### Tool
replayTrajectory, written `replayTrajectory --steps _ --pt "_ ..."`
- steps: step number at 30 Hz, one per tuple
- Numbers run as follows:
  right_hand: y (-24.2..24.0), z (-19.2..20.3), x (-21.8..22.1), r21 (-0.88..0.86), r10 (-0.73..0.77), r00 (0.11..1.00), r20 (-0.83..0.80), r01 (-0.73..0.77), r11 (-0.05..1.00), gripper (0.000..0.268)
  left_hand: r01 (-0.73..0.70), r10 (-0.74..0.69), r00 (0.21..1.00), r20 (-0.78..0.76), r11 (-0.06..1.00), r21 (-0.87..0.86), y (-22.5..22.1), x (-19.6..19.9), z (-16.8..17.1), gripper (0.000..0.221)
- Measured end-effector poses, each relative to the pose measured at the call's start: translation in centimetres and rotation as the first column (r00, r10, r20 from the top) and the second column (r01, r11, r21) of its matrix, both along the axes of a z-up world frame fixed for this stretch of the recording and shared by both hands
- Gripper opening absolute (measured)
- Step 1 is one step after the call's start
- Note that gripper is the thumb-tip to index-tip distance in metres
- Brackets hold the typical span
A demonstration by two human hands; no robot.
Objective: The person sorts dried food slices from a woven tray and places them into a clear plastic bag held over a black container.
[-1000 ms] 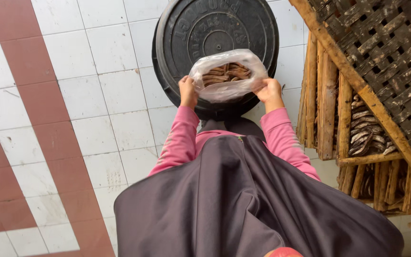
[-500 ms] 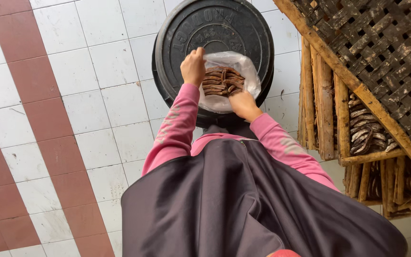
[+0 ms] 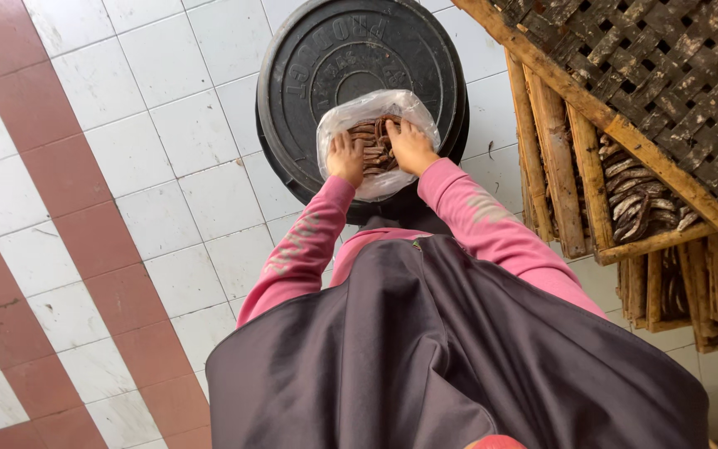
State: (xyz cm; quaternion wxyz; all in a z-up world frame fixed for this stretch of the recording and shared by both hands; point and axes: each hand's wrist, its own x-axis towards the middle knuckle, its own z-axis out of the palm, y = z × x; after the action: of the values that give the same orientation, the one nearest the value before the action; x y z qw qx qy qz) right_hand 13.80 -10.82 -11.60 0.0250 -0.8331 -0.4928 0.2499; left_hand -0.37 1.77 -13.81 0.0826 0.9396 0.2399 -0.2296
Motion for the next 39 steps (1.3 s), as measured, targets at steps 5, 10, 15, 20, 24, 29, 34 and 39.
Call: replayTrajectory --steps 5,10,15,20,24,29,34,39 --pt "-0.2 0.6 -1.7 -0.139 0.047 0.994 0.098 -0.033 0.99 0.11 -0.029 0.02 0.992 -0.124 0.997 -0.078 0.6 -2.6 -1.4 0.088" --pt "-0.4 3.3 -2.8 -0.207 -0.015 1.0 0.006 0.016 0.978 0.115 0.053 -0.06 0.995 -0.084 0.995 -0.083 0.6 -3.7 -0.1 0.113" --pt "-4.8 10.4 -2.9 0.24 -0.036 0.909 -0.415 0.147 0.96 0.047 0.164 -0.136 0.982 0.128 0.956 -0.242 -0.1 -1.0 6.9 0.081" --pt "-15.4 19.4 -1.9 0.54 -0.192 0.891 -0.412 0.408 0.737 0.035 0.41 -0.138 0.794 0.592 0.84 -0.354 -4.5 4.4 16.8 0.06" --pt "-26.3 24.5 -0.8 0.594 -0.458 0.792 -0.403 0.607 0.528 0.029 0.59 -0.156 0.66 0.735 0.713 -0.38 -11.8 9.2 24.7 0.053" --pt "-39.7 26.6 3.0 0.625 -0.598 0.57 -0.563 0.768 0.143 0.022 0.739 -0.138 0.613 0.778 0.449 -0.503 -22.1 14.6 29.9 0.046" --pt "-51.5 29.6 11.6 0.718 -0.717 0.578 -0.391 0.679 0.156 0.021 0.801 -0.048 0.521 0.852 0.373 -0.469 -32.6 22.4 30.6 0.041" --pt "-60.3 30.7 24.8 0.809 -0.749 0.648 -0.137 0.51 0.293 0.023 0.648 0.227 0.707 0.669 0.17 -0.742 -43.7 33.8 28.4 0.043"
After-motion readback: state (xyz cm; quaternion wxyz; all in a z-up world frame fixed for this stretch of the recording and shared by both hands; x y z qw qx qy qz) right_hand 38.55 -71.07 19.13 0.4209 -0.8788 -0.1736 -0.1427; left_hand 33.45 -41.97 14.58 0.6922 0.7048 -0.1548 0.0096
